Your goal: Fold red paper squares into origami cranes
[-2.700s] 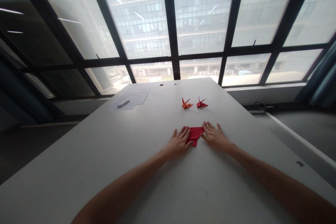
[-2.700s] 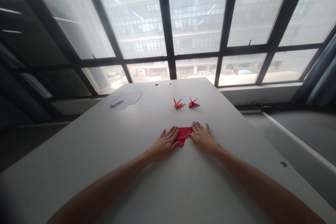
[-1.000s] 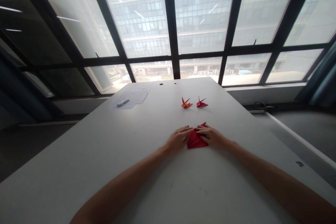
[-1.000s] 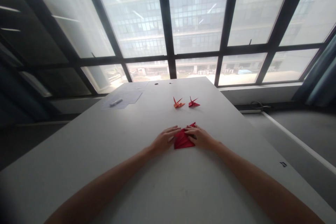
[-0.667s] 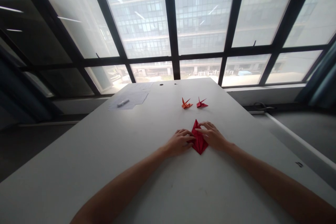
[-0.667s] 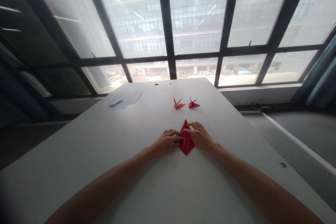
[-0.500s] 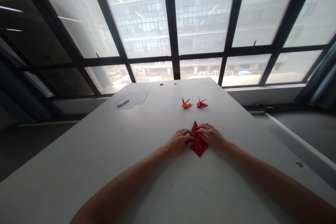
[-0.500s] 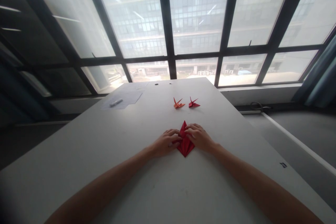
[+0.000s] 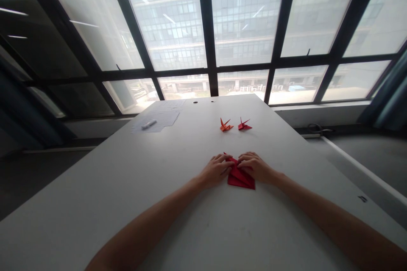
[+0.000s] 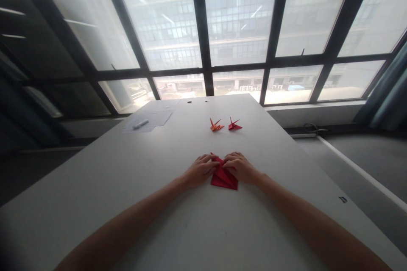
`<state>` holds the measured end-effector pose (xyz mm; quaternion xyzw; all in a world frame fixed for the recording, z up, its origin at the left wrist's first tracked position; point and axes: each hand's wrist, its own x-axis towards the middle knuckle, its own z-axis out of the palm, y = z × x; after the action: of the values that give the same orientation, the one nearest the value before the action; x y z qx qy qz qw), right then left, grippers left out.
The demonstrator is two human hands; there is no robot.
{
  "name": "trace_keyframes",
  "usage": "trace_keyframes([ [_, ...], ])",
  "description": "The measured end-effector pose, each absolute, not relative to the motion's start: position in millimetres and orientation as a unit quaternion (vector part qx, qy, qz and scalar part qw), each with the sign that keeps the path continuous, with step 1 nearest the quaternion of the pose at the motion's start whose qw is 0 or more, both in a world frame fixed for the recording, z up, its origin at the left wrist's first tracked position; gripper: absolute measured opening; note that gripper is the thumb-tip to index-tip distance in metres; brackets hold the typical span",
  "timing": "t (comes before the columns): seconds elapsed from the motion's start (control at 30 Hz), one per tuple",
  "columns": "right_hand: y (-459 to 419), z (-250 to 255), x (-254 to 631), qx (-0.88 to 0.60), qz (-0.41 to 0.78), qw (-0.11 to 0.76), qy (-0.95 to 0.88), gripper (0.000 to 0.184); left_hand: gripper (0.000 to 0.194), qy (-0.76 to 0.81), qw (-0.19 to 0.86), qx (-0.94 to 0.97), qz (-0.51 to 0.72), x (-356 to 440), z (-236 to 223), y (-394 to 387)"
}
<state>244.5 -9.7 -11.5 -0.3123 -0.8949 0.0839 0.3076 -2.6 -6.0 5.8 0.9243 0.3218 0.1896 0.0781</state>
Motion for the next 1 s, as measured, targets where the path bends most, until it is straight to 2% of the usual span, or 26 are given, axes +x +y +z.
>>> trace_keyframes([
  [0.1,-4.9,-15.5,246.7,-0.302,0.084,0.305,-0.899,0.023,0.049,0.319,0.085,0.932,0.148,-4.4,4.5,-5.2],
  [0.2,-4.8,-15.3,247.5,-0.311,0.071,0.302,-0.898,0.025,0.053,0.318,0.097,0.938,0.099,-5.5,2.9,-4.5],
  [0.37,-14.5,-11.6,244.4,-0.422,0.056,0.317,-0.848,0.024,0.059,0.323,0.082,0.939,0.080,-6.7,-1.3,-3.9],
  [0.5,-20.7,-16.5,242.7,-0.471,0.051,0.263,-0.841,0.048,0.062,0.333,0.072,0.936,0.092,-6.6,-5.3,-4.6],
  [0.7,-18.4,-21.6,242.7,-0.540,0.038,0.256,-0.801,0.061,0.039,0.396,0.073,0.895,0.191,-6.0,-6.1,-0.9],
  [0.83,-15.2,-24.4,243.8,-0.572,0.035,0.266,-0.775,0.053,0.023,0.426,0.092,0.869,0.234,-6.5,-4.0,1.3],
  [1.0,-12.4,-29.5,244.6,-0.579,0.053,0.271,-0.768,0.041,0.034,0.441,0.078,0.867,0.218,-6.7,-5.6,-0.7],
])
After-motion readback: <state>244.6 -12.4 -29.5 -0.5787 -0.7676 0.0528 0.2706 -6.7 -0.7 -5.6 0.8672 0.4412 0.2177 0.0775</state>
